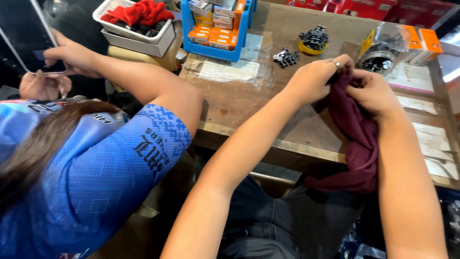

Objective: Cleaning and inspecting small motorcycle engine rollers or weights with a purple cloth.

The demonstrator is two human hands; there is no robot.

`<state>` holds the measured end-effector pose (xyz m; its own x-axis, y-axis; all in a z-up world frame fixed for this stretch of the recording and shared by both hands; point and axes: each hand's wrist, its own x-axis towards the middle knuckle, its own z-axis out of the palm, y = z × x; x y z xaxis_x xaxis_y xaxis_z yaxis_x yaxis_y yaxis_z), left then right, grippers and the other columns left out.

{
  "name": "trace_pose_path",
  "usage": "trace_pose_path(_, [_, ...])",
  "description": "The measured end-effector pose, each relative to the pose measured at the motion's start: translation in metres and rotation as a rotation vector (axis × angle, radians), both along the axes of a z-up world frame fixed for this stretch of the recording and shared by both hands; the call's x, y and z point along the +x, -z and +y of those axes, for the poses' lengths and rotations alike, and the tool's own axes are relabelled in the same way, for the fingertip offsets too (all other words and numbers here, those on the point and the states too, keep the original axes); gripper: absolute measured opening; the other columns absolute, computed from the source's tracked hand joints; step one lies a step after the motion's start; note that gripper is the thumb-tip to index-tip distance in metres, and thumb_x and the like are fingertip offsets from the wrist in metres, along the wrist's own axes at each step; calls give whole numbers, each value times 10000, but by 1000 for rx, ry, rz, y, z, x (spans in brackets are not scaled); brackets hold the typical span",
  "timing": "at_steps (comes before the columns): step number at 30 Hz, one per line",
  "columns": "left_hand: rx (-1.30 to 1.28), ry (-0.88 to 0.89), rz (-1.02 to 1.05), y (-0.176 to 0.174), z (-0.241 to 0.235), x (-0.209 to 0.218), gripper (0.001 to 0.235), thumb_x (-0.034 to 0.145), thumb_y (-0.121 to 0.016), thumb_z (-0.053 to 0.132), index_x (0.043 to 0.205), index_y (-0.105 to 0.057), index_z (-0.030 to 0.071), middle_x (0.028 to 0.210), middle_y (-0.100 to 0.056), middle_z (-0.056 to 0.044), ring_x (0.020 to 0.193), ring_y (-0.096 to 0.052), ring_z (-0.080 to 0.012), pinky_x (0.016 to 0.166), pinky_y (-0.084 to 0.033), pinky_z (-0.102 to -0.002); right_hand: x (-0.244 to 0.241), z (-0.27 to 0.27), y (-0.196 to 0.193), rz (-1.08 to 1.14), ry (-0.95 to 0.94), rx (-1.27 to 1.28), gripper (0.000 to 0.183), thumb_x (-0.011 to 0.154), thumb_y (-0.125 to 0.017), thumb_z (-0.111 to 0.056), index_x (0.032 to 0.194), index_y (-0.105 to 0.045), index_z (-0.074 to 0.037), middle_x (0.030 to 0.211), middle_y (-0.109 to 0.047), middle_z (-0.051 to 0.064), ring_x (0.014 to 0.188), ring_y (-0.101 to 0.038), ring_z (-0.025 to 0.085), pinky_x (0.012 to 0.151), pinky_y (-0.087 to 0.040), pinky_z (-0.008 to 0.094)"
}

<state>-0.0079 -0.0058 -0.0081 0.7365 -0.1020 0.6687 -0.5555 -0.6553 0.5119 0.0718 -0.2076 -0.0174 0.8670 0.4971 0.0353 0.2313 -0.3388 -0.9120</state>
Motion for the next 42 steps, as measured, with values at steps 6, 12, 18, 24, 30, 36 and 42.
trace_pose_path(6, [120, -78, -122, 1, -5, -2, 347, 807, -571, 47, 1117, -571, 202, 1054, -756, -19, 927, -717, -326, 720, -533, -445, 31, -14, 30, -332, -31, 1, 212, 857, -678, 20, 1060, -657, -39, 951, -652, 6, 857, -555, 88, 812, -443, 201])
trace_pose_path(12, [171, -202, -215, 4, -5, 7, 342, 810, -584, 77, 1119, -623, 218, 867, -701, -23, 831, -660, -269, 673, -521, -390, 32, -12, 31, -523, 122, -84, 101, 886, -689, -71, 966, -708, -12, 794, -637, 16, 702, -515, 121, 670, -436, 252])
trace_pose_path(18, [-130, 90, 21, -12, 1, 1, 478, 696, -643, -103, 1101, -608, 150, 807, -664, -26, 676, -637, -149, 599, -511, -290, 5, 4, 7, -293, 133, 46, 207, 959, -646, -92, 1124, -758, -38, 863, -691, -25, 736, -573, 49, 661, -459, 185])
trace_pose_path(24, [-311, 114, -3, -15, 0, 2, 398, 740, -781, 25, 1061, -564, 116, 759, -687, 12, 663, -664, -90, 579, -537, -230, 3, 4, 0, -228, 205, 117, 222, 1026, -574, -146, 1102, -762, -58, 898, -729, -30, 740, -579, 18, 656, -460, 178])
trace_pose_path(30, [-396, 96, 42, -7, 2, 10, 433, 758, -740, 16, 1116, -509, 98, 798, -773, -32, 690, -706, -106, 619, -552, -227, 6, 9, 7, -171, -82, 219, 290, 929, -633, -29, 1207, -710, 2, 1019, -729, 27, 858, -629, 64, 753, -488, 176])
trace_pose_path(36, [-598, 224, 199, 4, 9, 23, 451, 776, -810, 32, 1114, -515, 83, 842, -794, -86, 705, -689, -92, 639, -541, -200, -14, 10, -11, -387, -41, 142, 285, 877, -632, -19, 1146, -722, 7, 986, -728, 31, 835, -619, 93, 761, -493, 216])
trace_pose_path(42, [-630, 122, 386, 23, 16, 50, 374, 711, -819, 133, 997, -586, 189, 795, -767, -44, 647, -738, -102, 588, -659, -207, 9, 4, 18, -471, 84, 105, 193, 939, -678, -90, 1062, -786, -192, 937, -765, 23, 987, -712, 149, 907, -556, 346])
